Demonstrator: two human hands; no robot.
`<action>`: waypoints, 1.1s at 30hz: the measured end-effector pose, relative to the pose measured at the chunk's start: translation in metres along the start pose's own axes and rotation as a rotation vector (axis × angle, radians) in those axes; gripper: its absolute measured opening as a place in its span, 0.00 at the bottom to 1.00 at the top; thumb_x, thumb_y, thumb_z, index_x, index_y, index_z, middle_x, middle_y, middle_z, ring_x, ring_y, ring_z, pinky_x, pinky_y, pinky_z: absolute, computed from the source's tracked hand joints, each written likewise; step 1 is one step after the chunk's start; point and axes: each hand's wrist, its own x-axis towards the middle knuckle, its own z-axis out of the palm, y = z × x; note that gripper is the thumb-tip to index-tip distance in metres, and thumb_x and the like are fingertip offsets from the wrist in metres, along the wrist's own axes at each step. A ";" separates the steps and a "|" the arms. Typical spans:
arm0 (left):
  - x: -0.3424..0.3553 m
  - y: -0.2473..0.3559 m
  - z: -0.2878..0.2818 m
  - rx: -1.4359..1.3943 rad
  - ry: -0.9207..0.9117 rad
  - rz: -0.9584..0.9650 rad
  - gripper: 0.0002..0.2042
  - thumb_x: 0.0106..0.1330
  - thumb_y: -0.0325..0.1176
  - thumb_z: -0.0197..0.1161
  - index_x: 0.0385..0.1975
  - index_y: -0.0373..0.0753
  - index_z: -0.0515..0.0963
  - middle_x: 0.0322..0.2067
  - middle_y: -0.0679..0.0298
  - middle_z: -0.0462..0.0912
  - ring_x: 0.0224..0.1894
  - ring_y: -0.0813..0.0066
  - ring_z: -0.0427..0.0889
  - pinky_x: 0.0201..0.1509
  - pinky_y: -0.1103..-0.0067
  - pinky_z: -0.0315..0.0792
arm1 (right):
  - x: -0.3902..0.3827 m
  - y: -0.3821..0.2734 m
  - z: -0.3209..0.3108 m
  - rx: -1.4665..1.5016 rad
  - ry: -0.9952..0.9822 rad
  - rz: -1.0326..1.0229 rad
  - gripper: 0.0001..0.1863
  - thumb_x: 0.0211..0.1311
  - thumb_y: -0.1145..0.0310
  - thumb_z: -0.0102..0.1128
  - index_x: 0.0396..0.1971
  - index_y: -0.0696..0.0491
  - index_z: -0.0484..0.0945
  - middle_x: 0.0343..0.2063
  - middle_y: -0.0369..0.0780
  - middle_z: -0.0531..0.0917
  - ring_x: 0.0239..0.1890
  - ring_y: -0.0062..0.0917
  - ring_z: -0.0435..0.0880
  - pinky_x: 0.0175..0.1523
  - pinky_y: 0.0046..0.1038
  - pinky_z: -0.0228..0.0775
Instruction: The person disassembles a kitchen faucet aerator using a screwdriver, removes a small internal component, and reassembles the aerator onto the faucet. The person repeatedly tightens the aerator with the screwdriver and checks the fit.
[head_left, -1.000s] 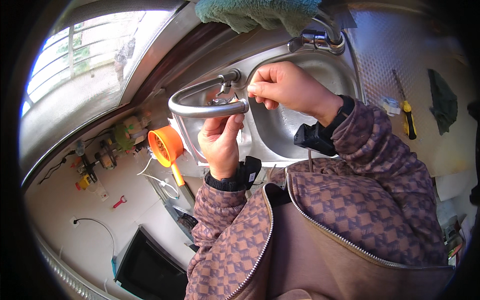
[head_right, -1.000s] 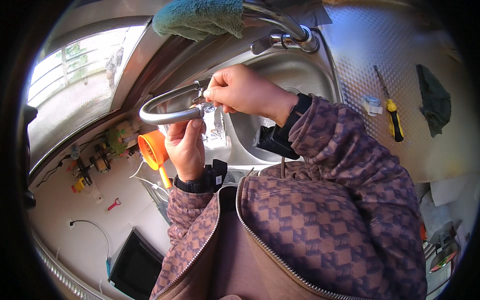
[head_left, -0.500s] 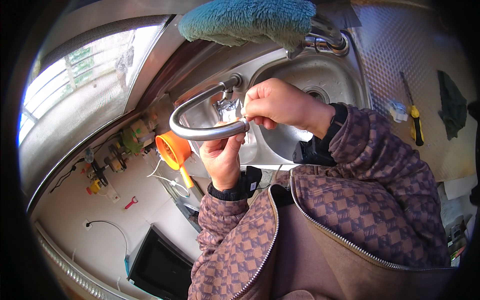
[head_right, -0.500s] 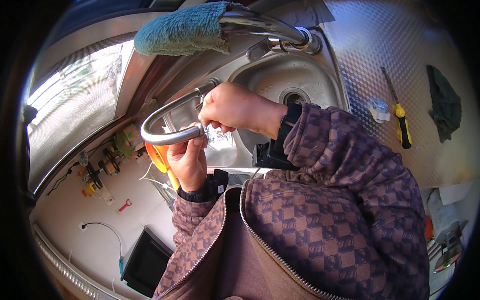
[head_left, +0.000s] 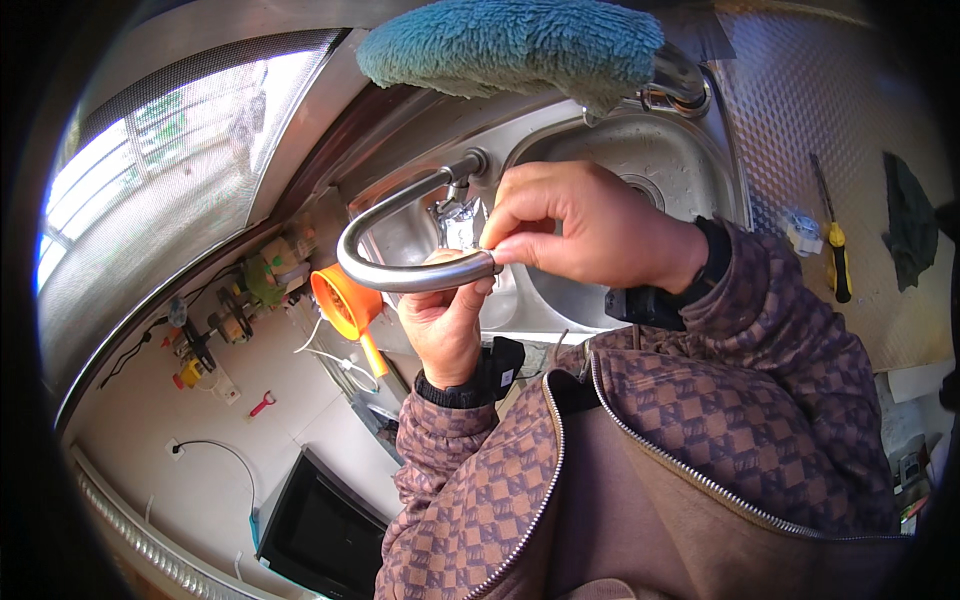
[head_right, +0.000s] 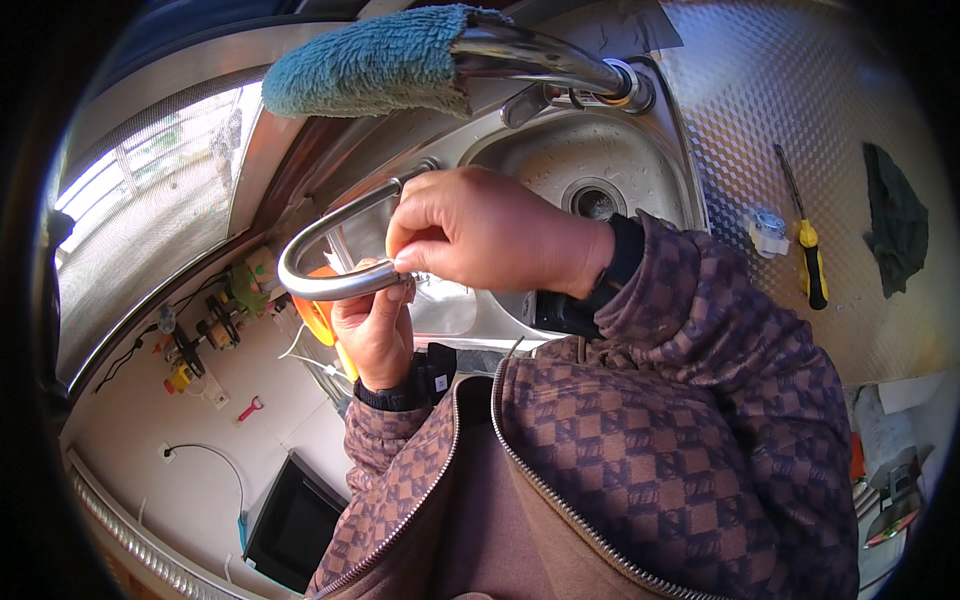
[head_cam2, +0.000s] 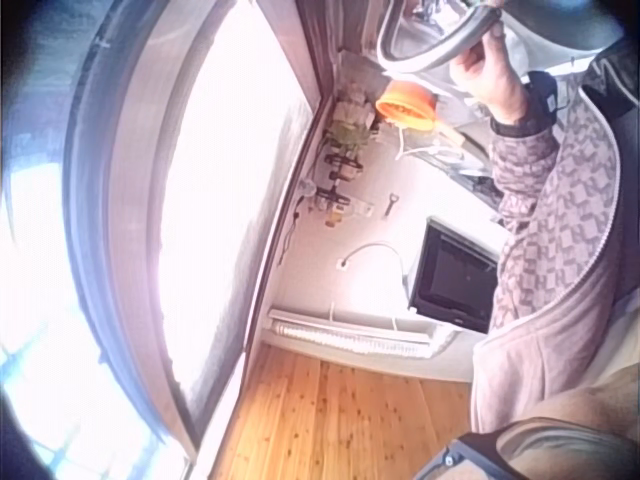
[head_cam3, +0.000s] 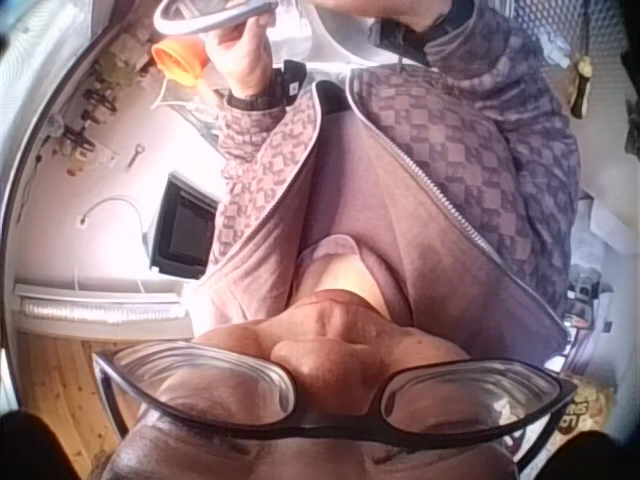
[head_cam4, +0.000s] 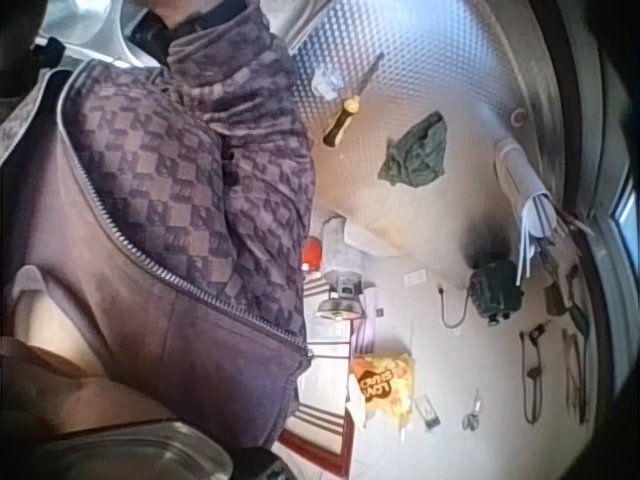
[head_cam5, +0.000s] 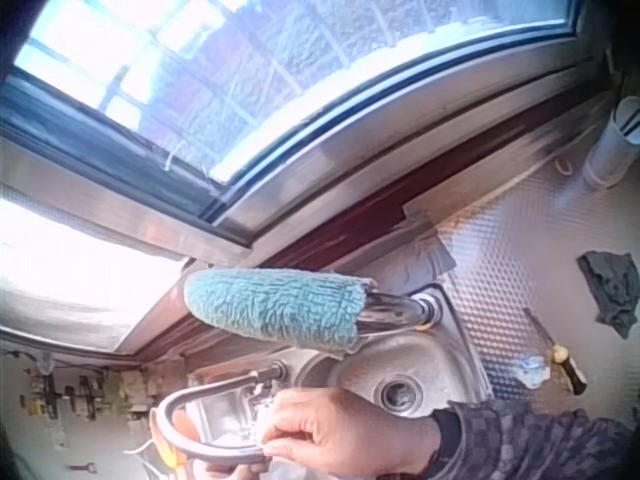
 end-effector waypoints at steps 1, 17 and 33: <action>0.000 0.000 0.000 0.001 0.001 -0.002 0.08 0.54 0.18 0.64 0.34 0.31 0.77 0.31 0.62 0.78 0.32 0.79 0.75 0.37 0.85 0.68 | -0.001 -0.002 0.002 -0.059 0.016 -0.037 0.04 0.48 0.73 0.61 0.26 0.55 0.78 0.24 0.40 0.75 0.28 0.30 0.76 0.33 0.28 0.68; -0.001 -0.003 0.002 0.056 -0.001 -0.010 0.08 0.53 0.19 0.65 0.33 0.31 0.77 0.29 0.63 0.78 0.31 0.79 0.76 0.36 0.85 0.69 | 0.007 0.013 0.005 0.198 -0.119 0.230 0.07 0.56 0.71 0.53 0.28 0.58 0.78 0.22 0.38 0.78 0.24 0.22 0.77 0.32 0.22 0.68; -0.016 -0.006 -0.005 -0.044 0.112 -0.020 0.12 0.56 0.19 0.63 0.40 0.34 0.74 0.36 0.60 0.81 0.36 0.77 0.80 0.40 0.83 0.72 | 0.002 0.016 0.023 0.268 -0.244 0.130 0.10 0.56 0.68 0.59 0.31 0.58 0.71 0.25 0.39 0.78 0.27 0.21 0.77 0.33 0.23 0.68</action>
